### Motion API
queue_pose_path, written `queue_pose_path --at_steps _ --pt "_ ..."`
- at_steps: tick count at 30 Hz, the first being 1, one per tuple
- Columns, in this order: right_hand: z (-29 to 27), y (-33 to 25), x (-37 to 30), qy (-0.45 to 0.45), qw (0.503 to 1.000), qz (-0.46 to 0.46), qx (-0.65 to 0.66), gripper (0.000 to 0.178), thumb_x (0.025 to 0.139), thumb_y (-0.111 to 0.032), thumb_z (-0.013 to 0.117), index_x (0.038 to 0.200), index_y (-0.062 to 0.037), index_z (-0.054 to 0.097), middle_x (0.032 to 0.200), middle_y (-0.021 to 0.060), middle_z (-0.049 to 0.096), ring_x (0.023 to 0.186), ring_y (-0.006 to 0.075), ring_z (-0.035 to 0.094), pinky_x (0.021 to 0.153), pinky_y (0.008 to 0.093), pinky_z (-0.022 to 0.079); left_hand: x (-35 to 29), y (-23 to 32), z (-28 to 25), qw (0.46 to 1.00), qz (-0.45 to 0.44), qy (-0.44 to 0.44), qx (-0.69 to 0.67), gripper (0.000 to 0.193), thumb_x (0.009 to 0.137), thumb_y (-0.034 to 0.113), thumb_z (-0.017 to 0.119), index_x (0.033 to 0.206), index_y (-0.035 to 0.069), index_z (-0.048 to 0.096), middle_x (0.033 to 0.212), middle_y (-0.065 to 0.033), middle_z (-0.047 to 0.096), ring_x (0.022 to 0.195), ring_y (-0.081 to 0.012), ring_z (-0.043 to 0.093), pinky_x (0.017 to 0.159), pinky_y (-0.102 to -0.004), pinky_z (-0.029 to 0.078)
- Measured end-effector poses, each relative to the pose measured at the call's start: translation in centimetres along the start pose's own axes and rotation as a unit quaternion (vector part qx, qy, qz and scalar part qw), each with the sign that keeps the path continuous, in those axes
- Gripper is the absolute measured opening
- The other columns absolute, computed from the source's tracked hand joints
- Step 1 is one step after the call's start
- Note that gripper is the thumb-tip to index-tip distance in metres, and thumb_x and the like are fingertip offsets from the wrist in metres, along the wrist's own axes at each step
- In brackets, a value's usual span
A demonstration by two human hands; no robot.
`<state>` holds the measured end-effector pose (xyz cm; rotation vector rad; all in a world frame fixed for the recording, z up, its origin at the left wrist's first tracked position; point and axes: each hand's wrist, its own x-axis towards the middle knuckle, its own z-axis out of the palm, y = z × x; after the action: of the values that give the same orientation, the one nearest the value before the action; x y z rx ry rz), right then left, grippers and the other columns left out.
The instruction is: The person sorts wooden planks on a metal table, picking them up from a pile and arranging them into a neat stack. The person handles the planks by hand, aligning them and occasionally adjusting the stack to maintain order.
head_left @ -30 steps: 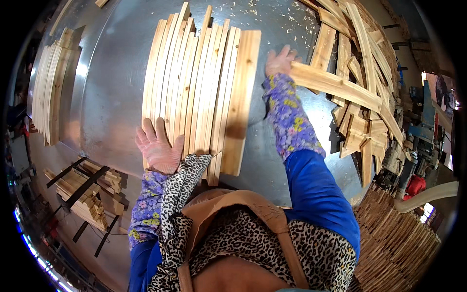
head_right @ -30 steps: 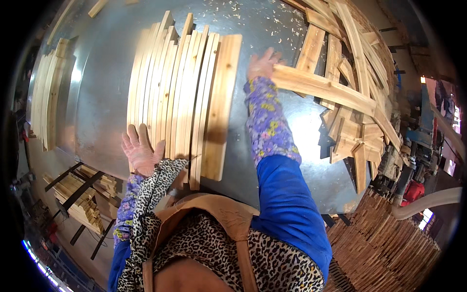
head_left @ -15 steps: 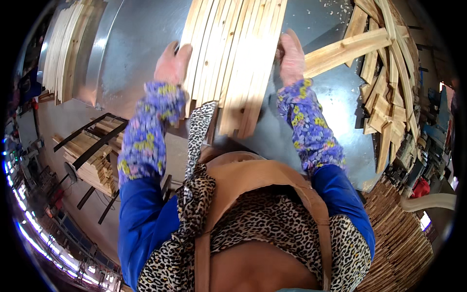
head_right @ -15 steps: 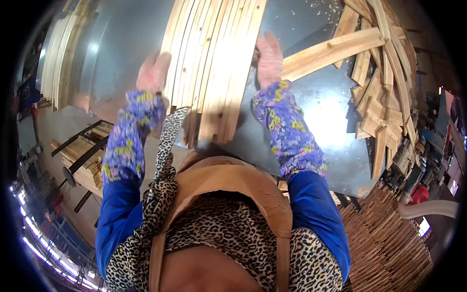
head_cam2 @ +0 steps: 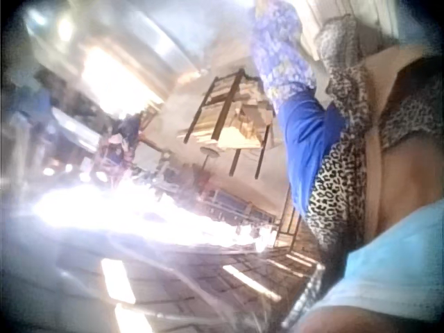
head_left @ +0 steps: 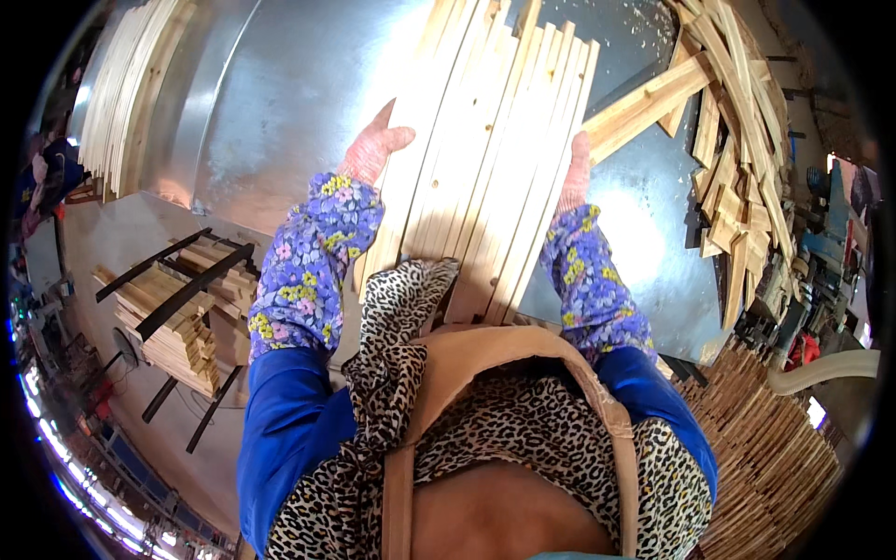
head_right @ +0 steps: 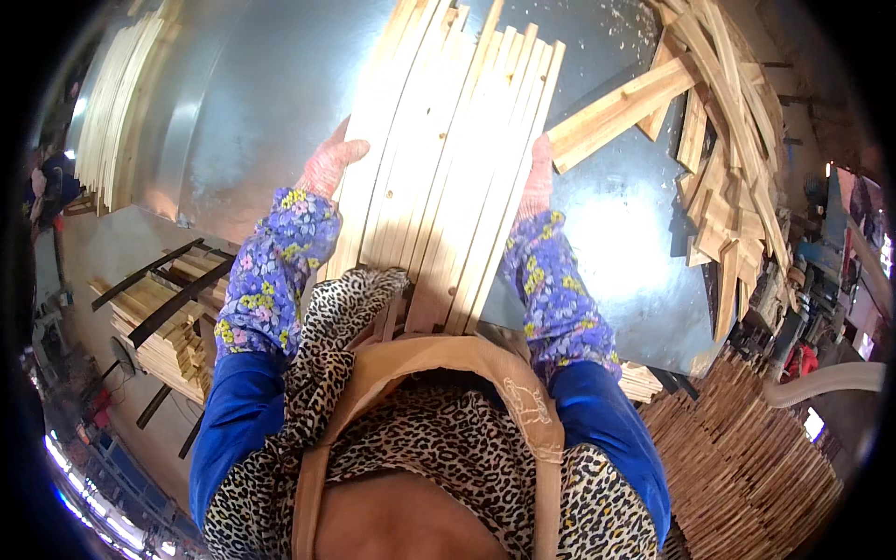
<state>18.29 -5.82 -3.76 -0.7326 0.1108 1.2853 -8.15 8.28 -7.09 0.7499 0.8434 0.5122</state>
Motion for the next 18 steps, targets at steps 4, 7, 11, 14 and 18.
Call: queue_pose_path --at_steps 4,7,11,14,18 --pt "1.5 -2.8 -0.8 -0.124 0.991 -0.032 -0.028 0.091 0.097 -0.065 0.074 0.161 -0.0058 0.05 0.155 0.0183 0.061 0.137 0.0346 0.064 0.108 0.0484 0.062 -1.1 4.8 1.9 0.995 0.073 -0.063 0.015 0.118 0.078 0.026 0.091 0.17 -0.008 0.026 0.165 -0.026 0.049 0.155 -0.0371 0.045 0.132 -0.0442 0.031" --pt "6.4 -6.7 -0.2 -0.126 0.979 -0.128 -0.096 0.095 0.091 -0.07 0.077 0.156 -0.0047 0.056 0.149 0.019 0.067 0.13 0.0356 0.07 0.102 0.0488 0.066 -3.2 11.6 4.7 0.984 0.163 -0.053 0.041 0.124 0.076 0.037 0.096 0.171 -0.003 0.027 0.163 -0.0242 0.051 0.153 -0.0357 0.048 0.13 -0.0481 0.034" --pt "14.8 -13.6 0.8 -0.302 0.905 -0.265 -0.141 0.091 0.099 -0.079 0.06 0.159 -0.0103 0.054 0.152 0.0102 0.065 0.136 0.0323 0.064 0.113 0.0502 0.057 -0.8 20.1 5.0 0.92 0.359 -0.085 0.129 0.069 0.095 0.031 0.081 0.154 0.006 0.056 0.139 -0.0101 0.071 0.132 -0.0213 0.064 0.116 -0.043 0.049" --pt "20.9 -14.2 -0.5 -0.233 0.89 -0.357 -0.164 0.074 0.105 -0.068 0.061 0.155 -0.0127 0.058 0.15 0.0057 0.066 0.134 0.027 0.064 0.112 0.0481 0.056 -6.0 26.2 10.5 0.865 0.464 -0.166 0.097 0.07 0.082 0.025 0.089 0.145 0.005 0.064 0.129 -0.0038 0.074 0.119 -0.0178 0.069 0.103 -0.0371 0.056" --pt "11.6 -19.9 8.3 -0.15 0.74 -0.472 -0.456 0.062 0.109 -0.043 0.064 0.158 -0.0068 0.053 0.146 0.0078 0.068 0.131 0.0258 0.066 0.11 0.0424 0.056 -4.9 24.0 8.5 0.927 0.35 -0.127 0.044 0.102 0.089 0.03 0.089 0.171 0.008 0.031 0.162 -0.0173 0.053 0.149 -0.0362 0.052 0.122 -0.0542 0.046"
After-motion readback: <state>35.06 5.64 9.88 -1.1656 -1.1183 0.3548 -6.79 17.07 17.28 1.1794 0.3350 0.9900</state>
